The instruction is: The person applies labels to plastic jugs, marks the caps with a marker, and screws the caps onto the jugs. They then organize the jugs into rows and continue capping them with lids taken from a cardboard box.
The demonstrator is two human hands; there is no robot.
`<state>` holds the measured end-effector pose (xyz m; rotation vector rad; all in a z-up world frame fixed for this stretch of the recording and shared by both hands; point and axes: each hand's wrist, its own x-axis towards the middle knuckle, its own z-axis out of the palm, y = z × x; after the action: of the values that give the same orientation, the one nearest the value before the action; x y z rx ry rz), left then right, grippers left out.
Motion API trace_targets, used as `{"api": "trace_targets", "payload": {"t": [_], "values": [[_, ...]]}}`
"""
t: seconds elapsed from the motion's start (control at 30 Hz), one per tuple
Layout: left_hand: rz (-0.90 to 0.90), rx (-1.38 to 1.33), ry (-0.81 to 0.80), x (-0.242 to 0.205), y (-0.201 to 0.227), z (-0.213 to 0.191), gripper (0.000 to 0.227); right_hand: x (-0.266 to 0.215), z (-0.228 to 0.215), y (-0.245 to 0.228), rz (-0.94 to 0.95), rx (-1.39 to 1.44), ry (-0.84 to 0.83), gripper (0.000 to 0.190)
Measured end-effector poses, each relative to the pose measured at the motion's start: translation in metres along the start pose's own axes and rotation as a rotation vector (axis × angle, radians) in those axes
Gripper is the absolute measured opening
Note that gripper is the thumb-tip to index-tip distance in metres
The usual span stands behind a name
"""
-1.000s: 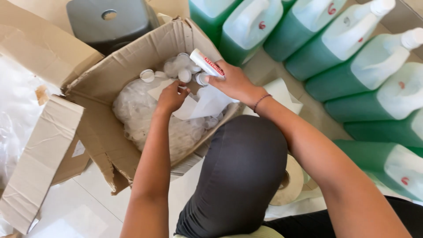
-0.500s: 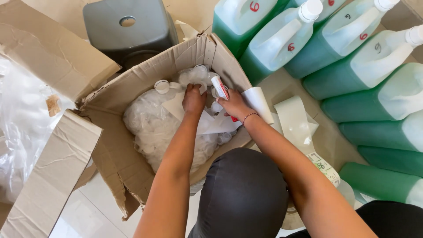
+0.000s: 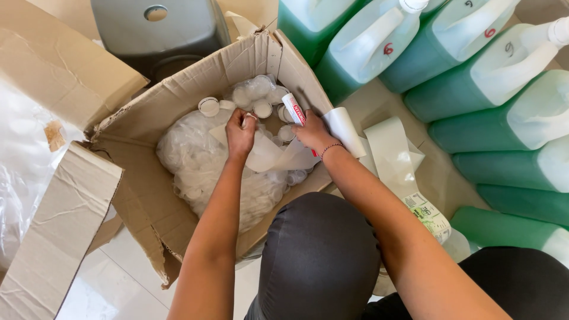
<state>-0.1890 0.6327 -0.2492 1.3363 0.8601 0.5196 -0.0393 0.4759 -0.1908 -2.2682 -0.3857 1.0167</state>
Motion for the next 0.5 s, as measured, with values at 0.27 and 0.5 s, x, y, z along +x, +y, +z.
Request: {"api": "trace_targets", "payload": {"t": [0.27, 0.5], "values": [[-0.565, -0.709, -0.322, -0.008, 0.010, 0.029, 0.044, -0.007, -0.003, 0.000, -0.014, 0.048, -0.023, 0.046], [-0.660, -1.167, -0.297, -0.006, -0.015, 0.036, 0.044, -0.013, -0.001, -0.006, -0.017, 0.108, -0.018, 0.048]]}}
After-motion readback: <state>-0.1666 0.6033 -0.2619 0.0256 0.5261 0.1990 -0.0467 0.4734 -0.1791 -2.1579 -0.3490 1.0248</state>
